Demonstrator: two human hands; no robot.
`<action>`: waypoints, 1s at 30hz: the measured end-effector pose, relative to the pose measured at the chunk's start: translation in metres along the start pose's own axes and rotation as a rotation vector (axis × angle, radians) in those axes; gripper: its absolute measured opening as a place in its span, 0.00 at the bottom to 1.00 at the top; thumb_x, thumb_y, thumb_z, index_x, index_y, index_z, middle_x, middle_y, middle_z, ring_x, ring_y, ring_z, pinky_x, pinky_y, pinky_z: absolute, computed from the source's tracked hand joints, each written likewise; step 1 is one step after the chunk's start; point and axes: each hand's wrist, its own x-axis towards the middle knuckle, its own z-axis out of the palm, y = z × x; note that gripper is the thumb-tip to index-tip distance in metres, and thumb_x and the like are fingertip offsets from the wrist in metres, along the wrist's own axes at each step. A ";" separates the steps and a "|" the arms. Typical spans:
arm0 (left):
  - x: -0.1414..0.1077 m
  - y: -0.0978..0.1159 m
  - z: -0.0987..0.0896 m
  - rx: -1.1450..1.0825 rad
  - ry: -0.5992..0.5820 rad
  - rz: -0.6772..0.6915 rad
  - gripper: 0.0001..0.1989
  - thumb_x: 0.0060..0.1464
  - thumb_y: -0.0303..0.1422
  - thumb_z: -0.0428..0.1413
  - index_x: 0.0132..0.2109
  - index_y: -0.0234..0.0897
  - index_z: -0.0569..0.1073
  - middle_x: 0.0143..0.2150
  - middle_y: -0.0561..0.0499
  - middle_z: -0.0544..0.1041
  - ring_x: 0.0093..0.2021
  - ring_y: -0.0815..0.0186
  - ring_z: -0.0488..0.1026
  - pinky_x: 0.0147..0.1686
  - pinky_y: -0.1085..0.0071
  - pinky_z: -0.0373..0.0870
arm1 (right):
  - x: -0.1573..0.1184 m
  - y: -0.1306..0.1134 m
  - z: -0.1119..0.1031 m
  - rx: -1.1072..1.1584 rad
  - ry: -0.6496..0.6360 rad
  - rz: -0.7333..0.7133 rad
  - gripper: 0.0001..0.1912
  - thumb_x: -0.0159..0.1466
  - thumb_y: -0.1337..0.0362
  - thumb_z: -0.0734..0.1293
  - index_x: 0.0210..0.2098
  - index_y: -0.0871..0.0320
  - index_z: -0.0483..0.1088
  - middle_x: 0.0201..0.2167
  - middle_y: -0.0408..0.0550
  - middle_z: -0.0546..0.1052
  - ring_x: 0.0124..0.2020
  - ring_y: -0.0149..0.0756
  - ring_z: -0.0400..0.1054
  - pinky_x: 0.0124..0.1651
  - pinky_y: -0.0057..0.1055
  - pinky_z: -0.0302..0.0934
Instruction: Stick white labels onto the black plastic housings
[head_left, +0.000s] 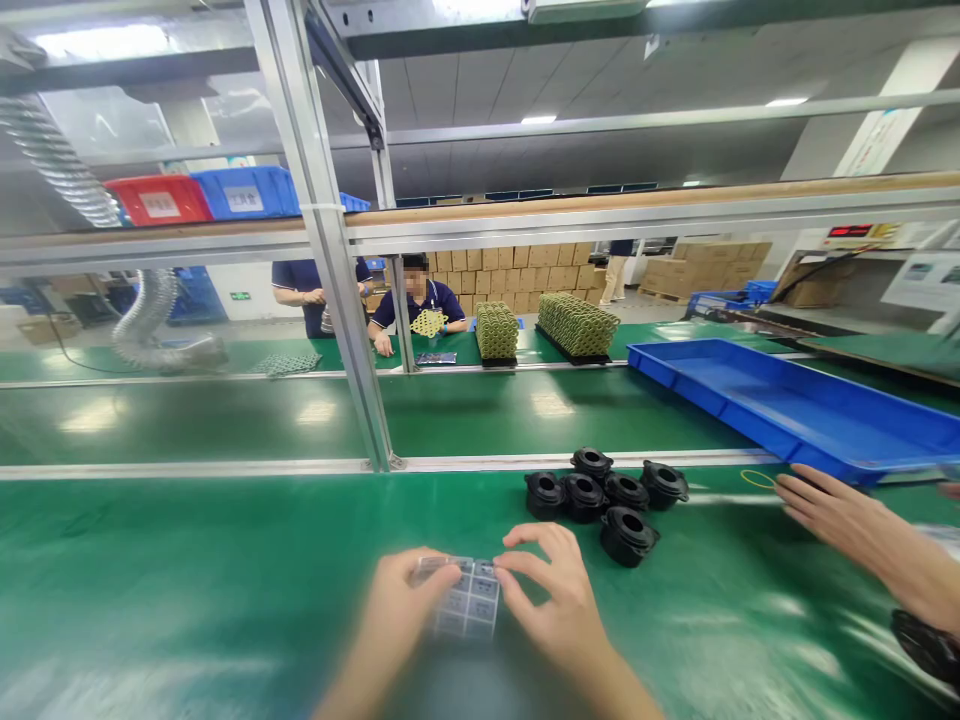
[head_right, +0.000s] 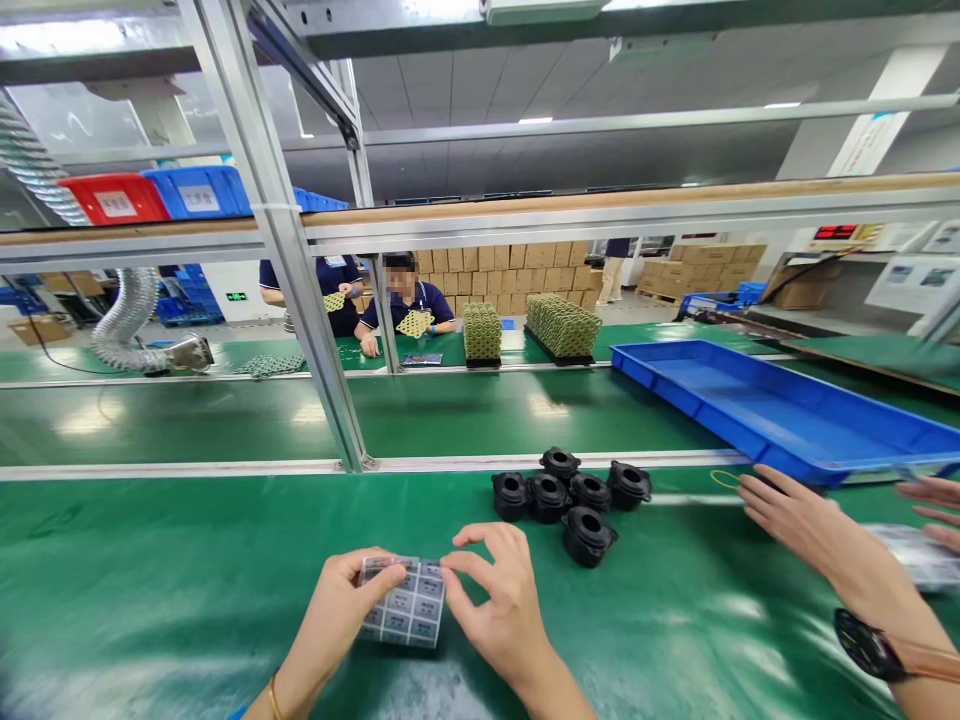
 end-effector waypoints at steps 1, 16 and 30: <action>0.000 -0.001 0.000 0.008 0.007 -0.011 0.15 0.48 0.42 0.63 0.33 0.31 0.80 0.30 0.47 0.80 0.30 0.63 0.73 0.30 0.73 0.66 | -0.001 0.002 -0.001 -0.084 0.024 -0.078 0.07 0.60 0.68 0.69 0.35 0.49 0.77 0.39 0.47 0.74 0.42 0.45 0.68 0.52 0.49 0.55; -0.008 0.008 0.007 0.048 -0.088 0.176 0.08 0.51 0.36 0.62 0.31 0.37 0.81 0.31 0.48 0.79 0.33 0.64 0.73 0.34 0.73 0.65 | -0.011 -0.014 0.018 0.475 -0.069 0.404 0.27 0.67 0.61 0.65 0.63 0.52 0.52 0.36 0.44 0.78 0.47 0.44 0.71 0.59 0.46 0.55; -0.007 -0.004 -0.001 0.228 -0.081 0.144 0.18 0.46 0.50 0.62 0.28 0.37 0.80 0.30 0.48 0.79 0.31 0.58 0.75 0.31 0.72 0.73 | -0.010 -0.026 0.018 0.132 0.087 0.047 0.24 0.59 0.70 0.67 0.53 0.48 0.65 0.33 0.37 0.80 0.41 0.39 0.72 0.59 0.44 0.53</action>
